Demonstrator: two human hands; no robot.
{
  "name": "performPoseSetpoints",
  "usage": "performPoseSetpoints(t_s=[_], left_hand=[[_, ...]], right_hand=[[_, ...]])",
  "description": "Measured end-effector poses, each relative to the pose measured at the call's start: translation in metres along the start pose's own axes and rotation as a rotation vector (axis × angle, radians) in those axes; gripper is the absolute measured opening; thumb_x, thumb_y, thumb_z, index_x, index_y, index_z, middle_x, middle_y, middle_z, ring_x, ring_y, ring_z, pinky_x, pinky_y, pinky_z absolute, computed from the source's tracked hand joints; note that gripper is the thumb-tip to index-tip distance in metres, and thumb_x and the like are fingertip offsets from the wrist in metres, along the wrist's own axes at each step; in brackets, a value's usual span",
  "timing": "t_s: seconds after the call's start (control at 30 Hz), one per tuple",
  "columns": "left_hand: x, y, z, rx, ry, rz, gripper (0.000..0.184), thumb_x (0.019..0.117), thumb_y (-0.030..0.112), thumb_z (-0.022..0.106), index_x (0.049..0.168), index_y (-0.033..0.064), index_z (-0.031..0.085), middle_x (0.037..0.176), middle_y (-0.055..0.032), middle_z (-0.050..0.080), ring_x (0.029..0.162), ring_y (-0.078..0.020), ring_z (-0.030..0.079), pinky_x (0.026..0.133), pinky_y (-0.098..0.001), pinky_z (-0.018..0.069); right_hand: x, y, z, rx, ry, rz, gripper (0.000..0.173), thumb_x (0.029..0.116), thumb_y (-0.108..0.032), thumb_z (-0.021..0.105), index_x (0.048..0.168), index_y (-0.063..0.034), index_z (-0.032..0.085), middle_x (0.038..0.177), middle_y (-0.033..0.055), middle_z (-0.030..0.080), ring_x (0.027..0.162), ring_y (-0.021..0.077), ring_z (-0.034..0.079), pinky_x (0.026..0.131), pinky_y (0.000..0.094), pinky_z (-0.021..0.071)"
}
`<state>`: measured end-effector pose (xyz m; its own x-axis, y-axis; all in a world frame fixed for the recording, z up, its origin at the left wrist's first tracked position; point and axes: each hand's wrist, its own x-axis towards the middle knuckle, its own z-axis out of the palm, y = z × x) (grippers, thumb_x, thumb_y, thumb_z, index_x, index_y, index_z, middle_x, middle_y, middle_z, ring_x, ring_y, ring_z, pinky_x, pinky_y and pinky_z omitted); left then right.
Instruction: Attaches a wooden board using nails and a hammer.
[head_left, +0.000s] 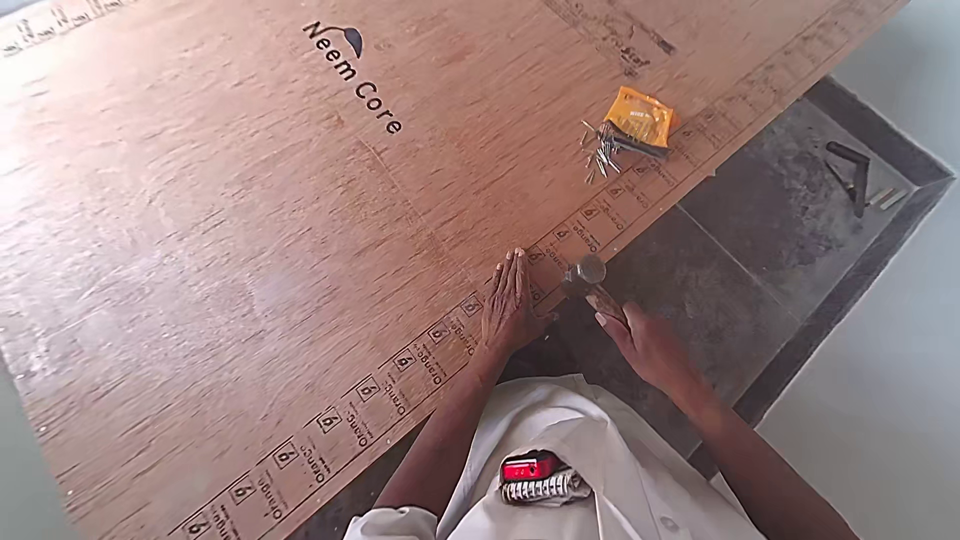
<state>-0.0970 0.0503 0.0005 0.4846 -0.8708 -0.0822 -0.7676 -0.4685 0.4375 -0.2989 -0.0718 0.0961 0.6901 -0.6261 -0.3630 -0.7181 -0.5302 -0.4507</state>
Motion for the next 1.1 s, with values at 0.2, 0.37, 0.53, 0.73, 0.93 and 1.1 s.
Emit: performPoseSetpoints(t_s=[0.2,0.37,0.53,0.73,0.93,1.1], left_hand=[[0.0,0.004,0.001,0.0,0.02,-0.019,0.119,0.0784,0.053,0.078,0.162,-0.0051,0.015,0.168,-0.0207,0.026,0.159,-0.0253,0.018,0.13,-0.0405,0.0112],[-0.002,0.004,0.003,-0.03,0.109,0.01,0.114,0.0778,0.047,0.079,0.16,-0.0058,0.022,0.164,-0.0224,0.033,0.157,-0.0274,0.025,0.129,-0.0412,0.0166],[0.006,0.003,0.002,-0.04,0.093,0.009,0.113,0.0792,0.047,0.078,0.161,-0.0059,0.02,0.165,-0.0215,0.032,0.158,-0.027,0.023,0.129,-0.0407,0.0145],[-0.002,0.005,0.004,-0.028,0.093,0.023,0.111,0.0812,0.047,0.077,0.161,-0.0059,0.021,0.165,-0.0219,0.032,0.157,-0.0296,0.025,0.129,-0.042,0.0168],[0.0,0.005,0.001,-0.049,0.073,0.007,0.109,0.0828,0.046,0.075,0.161,-0.0059,0.02,0.165,-0.0211,0.032,0.158,-0.0272,0.023,0.129,-0.0408,0.0147],[-0.006,0.006,0.002,-0.043,0.013,-0.006,0.108,0.0841,0.048,0.073,0.161,-0.005,0.018,0.166,-0.0195,0.03,0.158,-0.0255,0.021,0.129,-0.0396,0.0133]], right_hand=[[-0.038,-0.025,-0.051,0.499,0.447,-0.367,0.056,0.1057,-0.059,0.042,0.097,-0.0077,0.062,0.065,-0.0042,0.057,0.051,0.0028,0.055,0.044,0.0233,0.0488],[-0.021,-0.017,-0.02,0.544,0.597,-0.487,0.045,0.1067,-0.052,0.047,0.095,-0.0113,0.063,0.066,-0.0055,0.059,0.055,0.003,0.058,0.05,0.0224,0.0522],[0.016,0.008,0.002,0.101,0.069,0.045,0.056,0.1067,-0.051,0.045,0.098,0.0024,0.061,0.066,0.0096,0.055,0.058,0.0234,0.059,0.056,0.0407,0.0495],[-0.028,-0.03,-0.062,0.673,0.548,-0.474,0.046,0.1055,-0.058,0.043,0.097,-0.0168,0.061,0.069,-0.0104,0.059,0.054,-0.0016,0.056,0.046,0.0188,0.05],[-0.003,0.012,0.014,0.197,0.408,-0.277,0.056,0.1043,-0.051,0.05,0.092,0.0017,0.065,0.063,0.0076,0.059,0.053,0.0187,0.06,0.052,0.0363,0.0528],[-0.002,0.007,0.004,0.211,0.191,-0.012,0.06,0.1055,-0.053,0.044,0.097,0.003,0.063,0.061,0.006,0.055,0.051,0.0173,0.057,0.05,0.0361,0.0506]])
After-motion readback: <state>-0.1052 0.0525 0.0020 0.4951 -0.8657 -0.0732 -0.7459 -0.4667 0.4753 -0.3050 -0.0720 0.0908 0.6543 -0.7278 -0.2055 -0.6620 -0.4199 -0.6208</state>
